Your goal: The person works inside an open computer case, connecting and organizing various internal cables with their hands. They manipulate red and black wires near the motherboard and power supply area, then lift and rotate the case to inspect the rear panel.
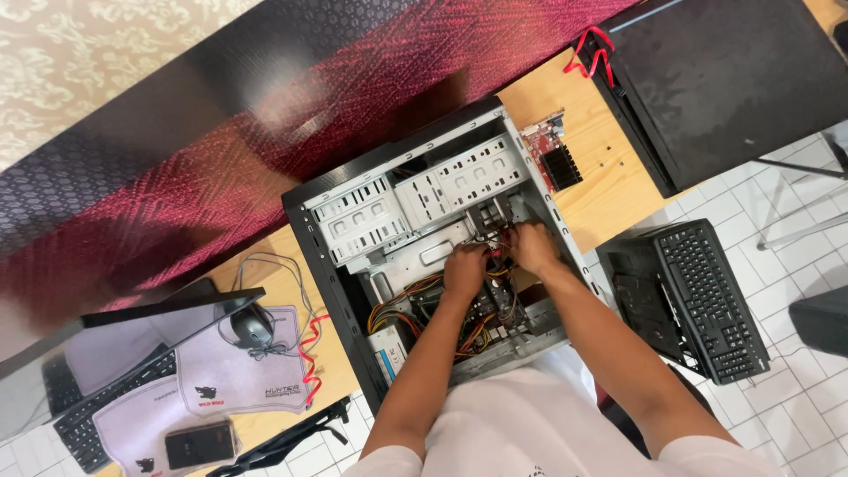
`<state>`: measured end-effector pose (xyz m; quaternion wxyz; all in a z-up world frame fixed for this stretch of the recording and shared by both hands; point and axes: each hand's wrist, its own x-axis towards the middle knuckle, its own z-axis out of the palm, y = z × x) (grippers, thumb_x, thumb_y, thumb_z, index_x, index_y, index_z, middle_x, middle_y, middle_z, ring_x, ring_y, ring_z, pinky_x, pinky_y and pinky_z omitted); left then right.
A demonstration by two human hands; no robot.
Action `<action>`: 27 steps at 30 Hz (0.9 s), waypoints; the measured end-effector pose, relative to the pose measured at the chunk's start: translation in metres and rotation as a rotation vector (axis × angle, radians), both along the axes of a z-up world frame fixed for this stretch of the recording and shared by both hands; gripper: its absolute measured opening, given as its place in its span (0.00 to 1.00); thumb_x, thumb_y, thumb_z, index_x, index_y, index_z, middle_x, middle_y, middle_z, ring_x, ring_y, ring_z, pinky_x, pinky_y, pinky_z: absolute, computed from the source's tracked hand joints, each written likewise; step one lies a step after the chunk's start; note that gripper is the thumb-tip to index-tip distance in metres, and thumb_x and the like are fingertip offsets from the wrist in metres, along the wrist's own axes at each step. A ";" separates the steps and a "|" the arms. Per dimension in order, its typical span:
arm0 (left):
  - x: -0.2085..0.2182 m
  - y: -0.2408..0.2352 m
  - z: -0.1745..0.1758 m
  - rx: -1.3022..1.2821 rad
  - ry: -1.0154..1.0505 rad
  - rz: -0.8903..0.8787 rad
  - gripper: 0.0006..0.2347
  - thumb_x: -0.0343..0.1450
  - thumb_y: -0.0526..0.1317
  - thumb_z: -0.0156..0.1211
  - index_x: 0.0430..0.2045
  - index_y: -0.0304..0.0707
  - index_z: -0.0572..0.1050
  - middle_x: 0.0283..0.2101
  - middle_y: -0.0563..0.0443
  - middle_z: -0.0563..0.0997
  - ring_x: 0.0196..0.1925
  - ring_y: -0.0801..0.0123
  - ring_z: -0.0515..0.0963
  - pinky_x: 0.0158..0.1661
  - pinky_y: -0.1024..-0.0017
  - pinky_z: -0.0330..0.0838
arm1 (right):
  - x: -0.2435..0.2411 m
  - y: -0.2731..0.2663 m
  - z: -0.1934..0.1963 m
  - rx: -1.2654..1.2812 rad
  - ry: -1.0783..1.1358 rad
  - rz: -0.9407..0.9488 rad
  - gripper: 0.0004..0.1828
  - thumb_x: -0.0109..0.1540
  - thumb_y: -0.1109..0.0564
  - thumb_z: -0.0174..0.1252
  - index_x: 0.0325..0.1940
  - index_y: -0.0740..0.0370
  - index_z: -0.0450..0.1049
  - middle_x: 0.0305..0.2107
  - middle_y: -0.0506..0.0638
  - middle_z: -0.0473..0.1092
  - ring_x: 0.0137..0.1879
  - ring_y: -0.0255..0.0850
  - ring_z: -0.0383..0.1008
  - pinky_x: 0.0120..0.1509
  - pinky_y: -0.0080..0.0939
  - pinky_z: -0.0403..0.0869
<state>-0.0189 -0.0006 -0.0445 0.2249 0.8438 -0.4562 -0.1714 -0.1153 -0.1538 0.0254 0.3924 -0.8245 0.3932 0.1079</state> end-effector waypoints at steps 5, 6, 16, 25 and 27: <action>0.001 0.001 -0.020 -0.019 0.042 0.048 0.07 0.73 0.39 0.60 0.43 0.45 0.82 0.39 0.46 0.83 0.45 0.50 0.81 0.42 0.53 0.81 | 0.002 0.000 0.003 -0.038 -0.031 0.037 0.13 0.65 0.61 0.52 0.31 0.72 0.77 0.25 0.69 0.75 0.34 0.57 0.78 0.33 0.51 0.75; 0.000 0.002 -0.028 -0.016 0.044 0.046 0.07 0.73 0.39 0.60 0.43 0.45 0.82 0.39 0.46 0.83 0.45 0.50 0.81 0.42 0.53 0.81 | 0.002 -0.001 0.004 -0.036 -0.029 0.035 0.13 0.65 0.61 0.52 0.31 0.72 0.77 0.25 0.69 0.75 0.34 0.57 0.78 0.33 0.51 0.75; 0.001 0.001 -0.027 -0.013 0.083 0.056 0.07 0.74 0.42 0.60 0.41 0.45 0.82 0.38 0.47 0.81 0.44 0.49 0.81 0.41 0.51 0.81 | -0.002 -0.003 -0.006 0.025 -0.109 -0.001 0.15 0.66 0.61 0.50 0.33 0.77 0.77 0.27 0.73 0.75 0.35 0.59 0.79 0.34 0.52 0.75; -0.003 0.001 -0.040 -0.010 0.069 0.053 0.06 0.73 0.41 0.61 0.37 0.44 0.83 0.34 0.45 0.80 0.40 0.48 0.81 0.39 0.51 0.82 | -0.011 -0.001 -0.030 0.034 -0.165 -0.029 0.16 0.66 0.61 0.51 0.29 0.75 0.78 0.24 0.71 0.74 0.31 0.58 0.76 0.34 0.52 0.72; 0.005 -0.005 -0.036 -0.002 0.059 0.058 0.06 0.73 0.41 0.61 0.36 0.44 0.83 0.34 0.45 0.80 0.40 0.47 0.81 0.39 0.51 0.82 | -0.005 -0.006 -0.030 0.030 -0.181 -0.029 0.16 0.66 0.62 0.50 0.29 0.76 0.77 0.24 0.71 0.74 0.31 0.57 0.76 0.34 0.51 0.72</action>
